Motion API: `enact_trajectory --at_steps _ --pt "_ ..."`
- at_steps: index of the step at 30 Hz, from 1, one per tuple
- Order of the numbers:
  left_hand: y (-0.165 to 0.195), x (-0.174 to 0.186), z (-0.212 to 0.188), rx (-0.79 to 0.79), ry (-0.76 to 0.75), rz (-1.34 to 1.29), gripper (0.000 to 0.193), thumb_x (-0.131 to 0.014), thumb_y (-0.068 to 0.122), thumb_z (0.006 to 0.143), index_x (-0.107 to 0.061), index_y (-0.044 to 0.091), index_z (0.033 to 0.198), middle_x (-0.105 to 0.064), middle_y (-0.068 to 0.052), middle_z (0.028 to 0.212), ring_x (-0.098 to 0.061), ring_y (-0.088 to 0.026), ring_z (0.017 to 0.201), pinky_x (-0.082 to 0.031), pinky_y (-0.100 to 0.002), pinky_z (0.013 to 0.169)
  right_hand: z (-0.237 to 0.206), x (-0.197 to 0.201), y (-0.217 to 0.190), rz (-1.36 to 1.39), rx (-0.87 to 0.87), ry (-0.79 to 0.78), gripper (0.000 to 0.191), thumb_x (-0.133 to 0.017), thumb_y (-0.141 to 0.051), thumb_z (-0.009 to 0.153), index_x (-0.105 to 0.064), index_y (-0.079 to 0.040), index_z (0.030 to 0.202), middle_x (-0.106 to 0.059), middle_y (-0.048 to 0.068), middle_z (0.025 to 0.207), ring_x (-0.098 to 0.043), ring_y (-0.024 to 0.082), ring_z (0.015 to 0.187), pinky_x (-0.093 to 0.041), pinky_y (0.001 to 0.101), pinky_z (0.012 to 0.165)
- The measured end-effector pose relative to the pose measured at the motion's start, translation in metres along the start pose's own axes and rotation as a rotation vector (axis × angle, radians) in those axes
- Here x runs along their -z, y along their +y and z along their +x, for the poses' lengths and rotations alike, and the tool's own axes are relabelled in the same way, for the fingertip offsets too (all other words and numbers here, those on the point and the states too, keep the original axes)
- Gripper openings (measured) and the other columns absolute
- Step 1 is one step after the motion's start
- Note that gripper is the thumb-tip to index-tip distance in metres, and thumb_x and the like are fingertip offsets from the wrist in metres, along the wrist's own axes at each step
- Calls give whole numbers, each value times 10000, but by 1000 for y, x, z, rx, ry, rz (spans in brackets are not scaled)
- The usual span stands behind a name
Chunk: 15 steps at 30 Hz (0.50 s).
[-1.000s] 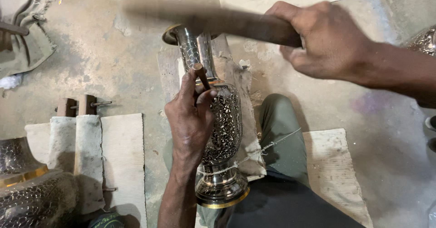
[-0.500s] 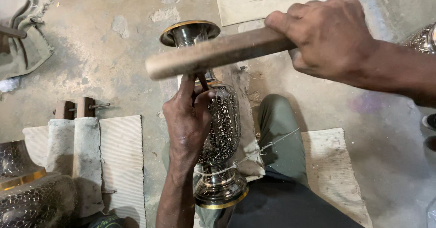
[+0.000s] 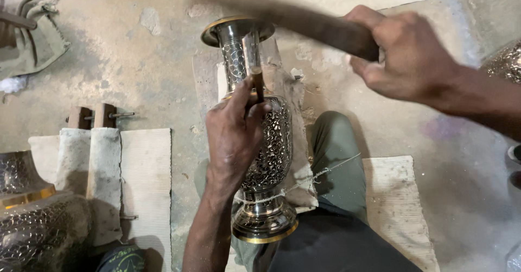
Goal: The person sits on the floor with an ornate metal vase held between their legs and works its surface, holding a small punch against the patterned body with one hand while striking it with a wooden mallet held in the other hand, repositioning the punch repeatedly around the vase.
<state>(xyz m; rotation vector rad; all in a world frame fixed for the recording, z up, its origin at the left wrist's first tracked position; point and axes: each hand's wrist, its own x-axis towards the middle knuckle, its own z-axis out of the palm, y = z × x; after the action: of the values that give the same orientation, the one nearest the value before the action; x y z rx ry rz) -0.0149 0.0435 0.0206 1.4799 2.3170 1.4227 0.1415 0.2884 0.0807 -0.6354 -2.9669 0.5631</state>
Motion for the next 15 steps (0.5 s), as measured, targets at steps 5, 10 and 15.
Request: enact_trajectory --at_steps 5,10,15 --pt "-1 -1 4 39 -101 69 302 -695 54 967 -658 60 1266 -806 -82 941 -800 -158 777 -656 -312 574 -8 -17 19 -36 329 271 331 -666 -62 824 -622 -19 1148 -570 66 692 -516 186 484 -455 350 475" --pt "3 4 13 -42 -69 29 235 -679 61 994 -654 53 1227 -803 -81 997 -804 -169 841 -684 -328 669 -26 -36 32 -250 165 179 259 -686 -34 890 -653 -24 1147 -604 73 697 -549 189 530 -486 352 513" --pt "-5 46 11 171 86 -394 263 -667 131 1050 -557 26 1264 -787 -87 953 -815 -147 888 -735 -299 793 -38 -52 42 620 -408 -120 371 -736 -86 868 -602 -1 1204 -688 111 742 -597 199 508 -475 357 419"
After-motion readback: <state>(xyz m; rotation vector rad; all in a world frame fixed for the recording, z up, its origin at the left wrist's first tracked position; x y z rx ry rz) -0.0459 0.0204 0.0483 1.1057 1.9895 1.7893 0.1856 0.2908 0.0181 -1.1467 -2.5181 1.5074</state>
